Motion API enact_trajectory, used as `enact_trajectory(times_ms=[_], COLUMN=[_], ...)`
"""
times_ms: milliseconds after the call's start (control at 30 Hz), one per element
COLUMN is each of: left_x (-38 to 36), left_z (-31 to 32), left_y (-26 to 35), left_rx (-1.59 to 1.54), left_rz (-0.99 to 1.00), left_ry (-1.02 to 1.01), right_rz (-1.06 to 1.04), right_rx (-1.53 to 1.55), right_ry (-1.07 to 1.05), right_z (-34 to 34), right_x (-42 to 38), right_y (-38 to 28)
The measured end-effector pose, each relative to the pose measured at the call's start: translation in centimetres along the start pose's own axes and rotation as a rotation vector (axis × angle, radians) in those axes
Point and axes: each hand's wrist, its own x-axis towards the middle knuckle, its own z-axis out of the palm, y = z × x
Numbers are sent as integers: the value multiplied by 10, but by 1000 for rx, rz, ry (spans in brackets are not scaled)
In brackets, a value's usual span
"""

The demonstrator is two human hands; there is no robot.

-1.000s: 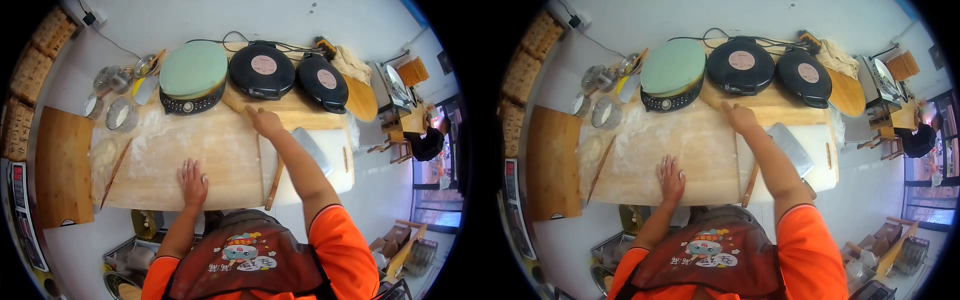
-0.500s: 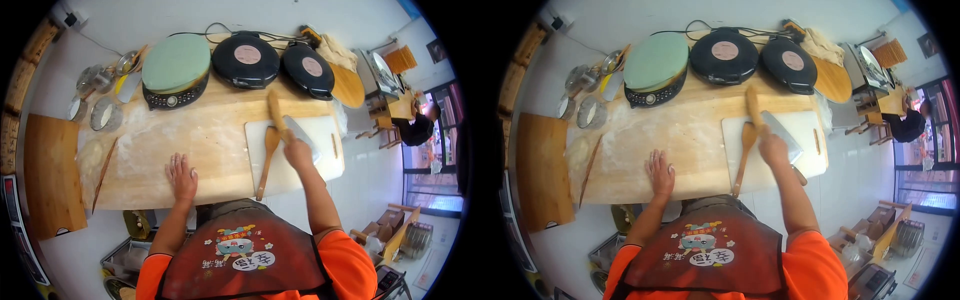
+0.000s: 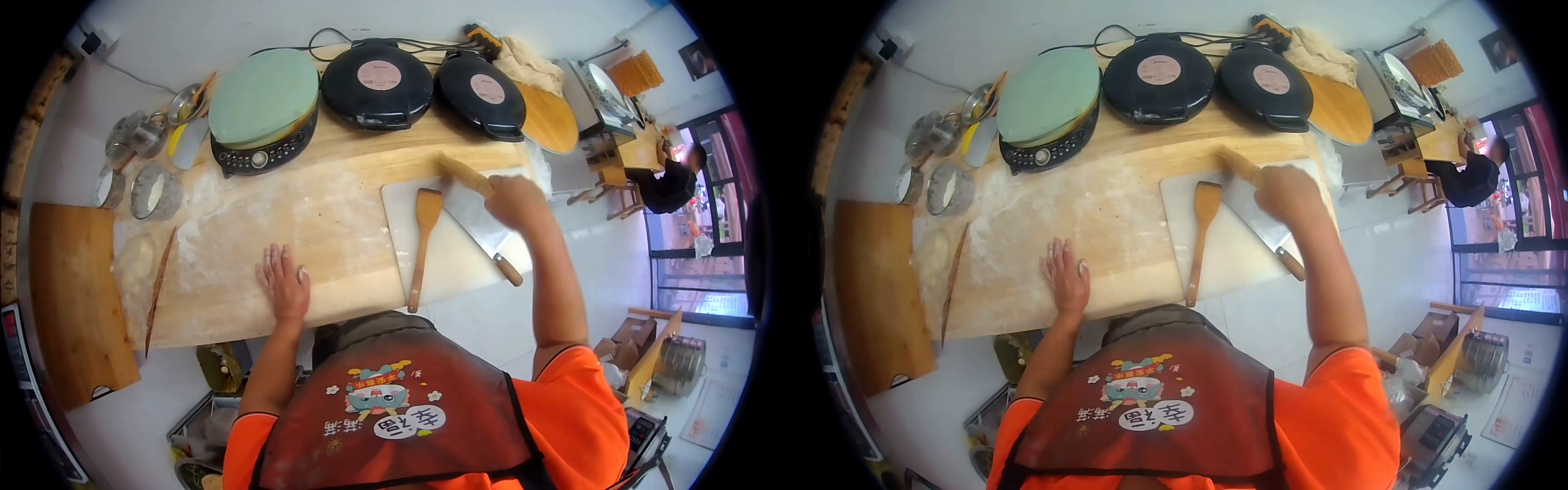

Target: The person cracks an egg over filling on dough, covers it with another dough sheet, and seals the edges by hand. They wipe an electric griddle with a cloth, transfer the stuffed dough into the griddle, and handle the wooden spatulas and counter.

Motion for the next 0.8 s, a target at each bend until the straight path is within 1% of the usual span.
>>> enact_trajectory(times_ms=[33, 67, 133, 200, 233, 267, 300, 367, 467, 500, 567, 600, 667, 700, 733, 800], left_x=[1, 1, -3, -2, -1, -1, -1, -2, -3, -2, -2, -2, -3, -2, -2, -2], left_z=[0, -1, -3, -1, 0, 0, -1, 2, -1, -1, -1, 0, 0, 0, -1, 0], left_y=[1, 1, 1, -2, -1, 1, 1, -2, -4, -3, -4, -4, -4, -5, -5, -5], left_rx=[-8, -15, -24, -31, -33, -34, -32, -21, -25, -29, -24, -21, -21, -19, -16, -10], left_rz=[3, 7, 17, 29, 20, 4, -14, -2, 3, -2, -4, 2, 6, 7, 1, -4], left_ry=[11, 19, 16, 10, -4, -16, -29, -28, -36, -34, -25, -21, -21, -19, -23, -39], right_rz=[-17, 17, 18, -64, -234, -217, -233, -296, -194, -163, -100, 45, 24, 11, -61, -124], right_rx=[-33, 6, 14, 44, -51, -87, -122, -94, 140, 158, 207, 195, 223, 240, 277, 314], right_ry=[-44, -155, -306, -343, -283, -285, -299, -285, -47, 32, 187, 67, 167, 217, 282, 181], right_z=[-8, -31, -60, -62, -56, -34, -28, -28, -12, -2, 40, 62, 113, 121, 131, 138], right_x=[8, 7, 1, -7, -11, -5, -12, -39, -69, -66, -49, -26, 2, 7, 7, 4], right_y=[5, -12, -53, -85, -98, -106, -120, -138, -134, -128, -114, -108, -105, -110, -114, -119])
